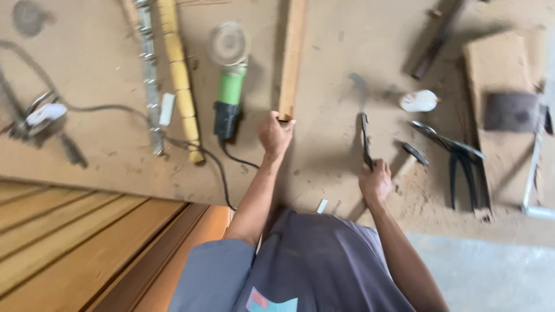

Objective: The person sands a piece of wood using a power sander and then uses a hammer and a chisel on the wood.

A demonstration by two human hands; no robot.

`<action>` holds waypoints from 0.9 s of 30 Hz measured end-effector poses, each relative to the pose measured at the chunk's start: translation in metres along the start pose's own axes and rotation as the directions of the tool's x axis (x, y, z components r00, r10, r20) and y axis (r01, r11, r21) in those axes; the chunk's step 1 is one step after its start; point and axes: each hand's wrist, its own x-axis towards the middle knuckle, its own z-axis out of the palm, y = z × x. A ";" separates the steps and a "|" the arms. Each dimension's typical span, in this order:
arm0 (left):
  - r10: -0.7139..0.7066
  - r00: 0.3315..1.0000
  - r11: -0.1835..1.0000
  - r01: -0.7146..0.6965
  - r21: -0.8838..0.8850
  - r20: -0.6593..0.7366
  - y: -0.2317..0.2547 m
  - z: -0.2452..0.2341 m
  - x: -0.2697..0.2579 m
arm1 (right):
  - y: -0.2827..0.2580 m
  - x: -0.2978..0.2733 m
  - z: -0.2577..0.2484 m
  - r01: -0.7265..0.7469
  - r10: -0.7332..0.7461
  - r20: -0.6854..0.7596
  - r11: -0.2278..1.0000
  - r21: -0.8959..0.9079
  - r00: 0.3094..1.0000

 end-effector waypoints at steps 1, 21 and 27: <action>0.022 1.000 1.000 -0.022 -0.014 0.016 0.001 0.001 0.000 | -0.013 -0.003 -0.005 -0.025 0.025 -0.014 1.000 0.009 1.000; 0.341 0.783 0.940 -0.264 -0.218 0.520 0.014 -0.029 0.024 | 0.149 -0.011 -0.045 0.066 -0.051 -0.656 0.998 -0.002 0.753; 0.413 0.772 0.887 -0.221 -0.405 0.483 -0.014 -0.002 0.022 | 0.134 -0.005 -0.068 0.249 -0.165 -0.567 0.966 0.074 0.807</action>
